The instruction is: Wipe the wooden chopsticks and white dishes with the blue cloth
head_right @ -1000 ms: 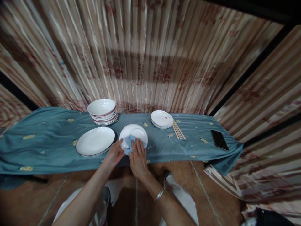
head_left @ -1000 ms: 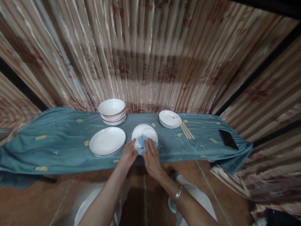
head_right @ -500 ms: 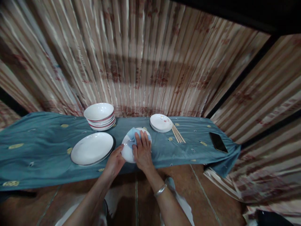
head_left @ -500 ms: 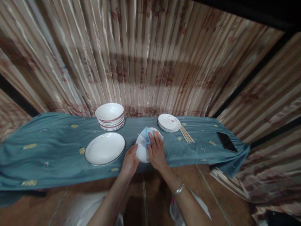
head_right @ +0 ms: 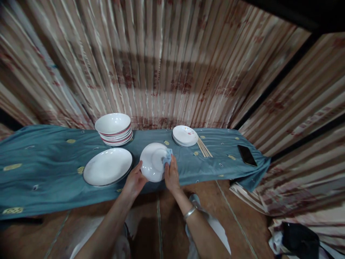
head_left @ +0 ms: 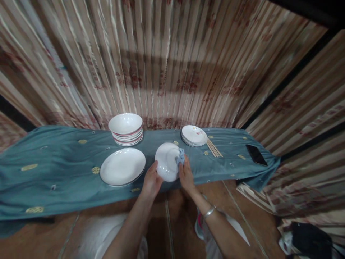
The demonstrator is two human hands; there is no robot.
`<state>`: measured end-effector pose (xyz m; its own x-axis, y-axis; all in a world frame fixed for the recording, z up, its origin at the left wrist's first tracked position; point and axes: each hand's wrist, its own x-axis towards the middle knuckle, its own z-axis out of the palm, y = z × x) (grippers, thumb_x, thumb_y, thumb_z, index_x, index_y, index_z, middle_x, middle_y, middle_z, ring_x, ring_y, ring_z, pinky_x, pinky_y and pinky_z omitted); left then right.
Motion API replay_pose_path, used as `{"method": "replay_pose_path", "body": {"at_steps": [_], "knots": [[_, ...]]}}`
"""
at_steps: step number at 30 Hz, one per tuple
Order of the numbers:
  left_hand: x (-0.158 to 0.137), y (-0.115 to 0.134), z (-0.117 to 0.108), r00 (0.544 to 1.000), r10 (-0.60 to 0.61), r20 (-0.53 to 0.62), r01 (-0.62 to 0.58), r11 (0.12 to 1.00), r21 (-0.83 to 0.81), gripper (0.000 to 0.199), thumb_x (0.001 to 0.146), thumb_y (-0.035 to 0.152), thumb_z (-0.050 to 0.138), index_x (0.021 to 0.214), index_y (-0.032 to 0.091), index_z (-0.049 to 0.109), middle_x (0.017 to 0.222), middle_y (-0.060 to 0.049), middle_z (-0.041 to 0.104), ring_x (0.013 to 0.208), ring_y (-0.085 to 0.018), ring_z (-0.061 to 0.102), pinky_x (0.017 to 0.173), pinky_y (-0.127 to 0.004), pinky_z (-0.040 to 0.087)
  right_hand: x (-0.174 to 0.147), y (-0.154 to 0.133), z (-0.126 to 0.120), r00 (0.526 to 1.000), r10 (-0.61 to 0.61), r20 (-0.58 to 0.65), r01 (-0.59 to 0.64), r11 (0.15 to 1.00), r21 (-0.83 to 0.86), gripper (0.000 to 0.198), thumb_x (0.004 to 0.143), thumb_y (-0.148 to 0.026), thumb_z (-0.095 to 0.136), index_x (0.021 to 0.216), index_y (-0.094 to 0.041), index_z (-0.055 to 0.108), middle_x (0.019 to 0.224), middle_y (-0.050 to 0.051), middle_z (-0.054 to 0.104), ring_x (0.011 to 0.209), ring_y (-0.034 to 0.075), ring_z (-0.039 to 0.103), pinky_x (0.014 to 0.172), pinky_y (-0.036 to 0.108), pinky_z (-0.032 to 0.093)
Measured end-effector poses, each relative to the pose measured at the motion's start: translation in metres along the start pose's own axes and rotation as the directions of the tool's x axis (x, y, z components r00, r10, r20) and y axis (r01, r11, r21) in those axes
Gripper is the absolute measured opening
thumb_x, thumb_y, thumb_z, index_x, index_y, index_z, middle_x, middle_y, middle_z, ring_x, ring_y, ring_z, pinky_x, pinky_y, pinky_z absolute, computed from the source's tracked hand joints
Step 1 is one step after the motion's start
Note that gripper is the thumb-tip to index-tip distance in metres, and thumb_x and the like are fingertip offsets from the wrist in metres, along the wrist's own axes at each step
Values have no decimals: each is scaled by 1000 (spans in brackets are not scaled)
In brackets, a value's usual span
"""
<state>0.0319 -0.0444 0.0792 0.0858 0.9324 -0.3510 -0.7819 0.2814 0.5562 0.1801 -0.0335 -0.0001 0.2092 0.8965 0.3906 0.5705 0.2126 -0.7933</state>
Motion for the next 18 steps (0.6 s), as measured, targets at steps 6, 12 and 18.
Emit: {"method": "replay_pose_path", "body": {"at_steps": [6,12,18], "knots": [[5,-4,-1,997,-48,-59,45,997,-65,25,83,26,57,103,12,63,102,-11,71,110,-27,60,90,-38,50,-19,-5,3,1000,-13,26,15,999,-52,53,96,-40,27,144,-16,28,147,16,32,139,25,25,110,52,26],[6,-1,-3,998,-51,-41,47,994,-95,17,85,23,53,94,12,63,90,-9,72,89,-21,66,80,-32,52,-44,-38,0,961,-205,187,243,947,-210,53,96,-31,30,147,-20,18,154,12,18,143,24,13,112,52,22],[6,-3,-8,998,67,7,-66,994,-85,7,72,19,67,76,16,61,71,1,67,63,-9,62,63,-19,49,-46,-66,0,893,-352,280,430,849,-308,53,96,-26,30,148,-19,18,155,11,16,143,25,9,111,51,26]]}}
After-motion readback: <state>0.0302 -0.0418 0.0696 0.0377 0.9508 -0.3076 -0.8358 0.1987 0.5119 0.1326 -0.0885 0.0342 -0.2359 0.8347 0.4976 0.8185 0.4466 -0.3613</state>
